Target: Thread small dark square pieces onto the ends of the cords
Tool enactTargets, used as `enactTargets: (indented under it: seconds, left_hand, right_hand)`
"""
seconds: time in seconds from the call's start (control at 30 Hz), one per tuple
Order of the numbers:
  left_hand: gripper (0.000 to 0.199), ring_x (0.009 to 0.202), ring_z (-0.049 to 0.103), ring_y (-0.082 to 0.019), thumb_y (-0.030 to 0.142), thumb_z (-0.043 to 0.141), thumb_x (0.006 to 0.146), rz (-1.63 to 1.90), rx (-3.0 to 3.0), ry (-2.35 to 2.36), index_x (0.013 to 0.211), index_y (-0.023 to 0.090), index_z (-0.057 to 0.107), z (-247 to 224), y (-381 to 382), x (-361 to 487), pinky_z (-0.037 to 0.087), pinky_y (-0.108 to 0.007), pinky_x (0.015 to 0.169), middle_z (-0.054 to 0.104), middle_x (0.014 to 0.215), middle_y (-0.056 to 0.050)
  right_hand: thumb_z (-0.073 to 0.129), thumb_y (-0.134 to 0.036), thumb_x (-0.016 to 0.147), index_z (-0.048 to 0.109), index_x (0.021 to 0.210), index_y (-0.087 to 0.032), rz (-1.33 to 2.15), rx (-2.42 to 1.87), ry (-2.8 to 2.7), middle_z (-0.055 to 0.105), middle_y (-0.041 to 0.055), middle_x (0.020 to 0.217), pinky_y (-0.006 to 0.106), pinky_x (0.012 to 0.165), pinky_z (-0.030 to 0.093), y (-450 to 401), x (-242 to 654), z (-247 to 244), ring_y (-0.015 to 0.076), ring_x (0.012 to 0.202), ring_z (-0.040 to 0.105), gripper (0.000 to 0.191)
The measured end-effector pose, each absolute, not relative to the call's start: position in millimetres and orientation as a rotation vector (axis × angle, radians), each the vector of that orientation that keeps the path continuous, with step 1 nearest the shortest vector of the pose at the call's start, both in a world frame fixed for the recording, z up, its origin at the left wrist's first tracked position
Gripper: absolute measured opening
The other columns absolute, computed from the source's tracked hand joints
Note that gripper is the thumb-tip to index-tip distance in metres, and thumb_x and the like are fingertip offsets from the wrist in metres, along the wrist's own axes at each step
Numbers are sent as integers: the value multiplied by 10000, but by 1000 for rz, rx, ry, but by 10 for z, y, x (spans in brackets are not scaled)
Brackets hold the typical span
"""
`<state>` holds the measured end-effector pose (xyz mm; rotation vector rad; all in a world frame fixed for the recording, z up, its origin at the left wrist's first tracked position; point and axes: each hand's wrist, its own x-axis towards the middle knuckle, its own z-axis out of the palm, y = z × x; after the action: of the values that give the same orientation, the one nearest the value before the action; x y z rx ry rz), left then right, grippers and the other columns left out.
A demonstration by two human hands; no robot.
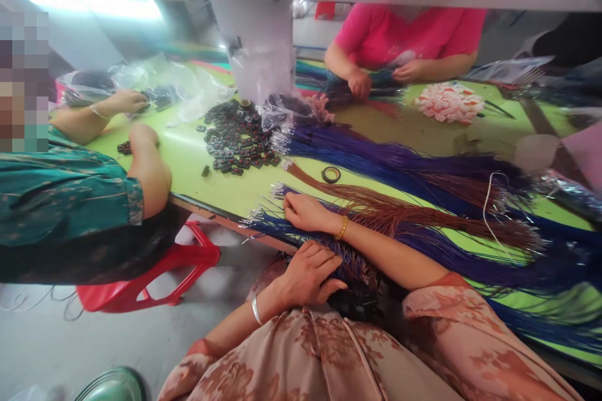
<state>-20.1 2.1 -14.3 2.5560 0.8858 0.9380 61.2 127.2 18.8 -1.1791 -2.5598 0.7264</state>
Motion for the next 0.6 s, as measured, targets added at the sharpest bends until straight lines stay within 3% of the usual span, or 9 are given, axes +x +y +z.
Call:
enactTargets:
  seconds: [0.27, 0.47, 0.6]
  left_hand:
    - [424, 929, 620, -228, 465, 459, 912, 907, 2579, 848, 1096, 115, 615, -106, 42, -213, 489, -390, 852, 696, 968, -137]
    - [395, 1102, 596, -254, 379, 503, 903, 1224, 2568, 898, 1217, 146, 559, 2, 87, -490, 491, -408, 898, 683, 1081, -139]
    - [234, 1010, 616, -219, 217, 492, 897, 1547, 2281, 1529, 1091, 179, 617, 79, 469, -1095, 474, -398, 912, 682, 1021, -105]
  right_hand:
    - [479, -176, 756, 486, 718, -174, 1215, -1025, -1969, 499, -35, 671, 230, 606, 335, 1401, 388, 97, 103, 627, 431, 38]
    - [554, -289, 725, 545, 829, -162, 1463, -1054, -1638, 548, -28, 745, 234, 616, 377, 1380, 423, -24, 100, 642, 461, 164]
    - [568, -307, 721, 553, 820, -166, 1508, -1052, -1571, 538, -36, 696, 226, 588, 379, 1364, 422, -90, 96, 608, 451, 173]
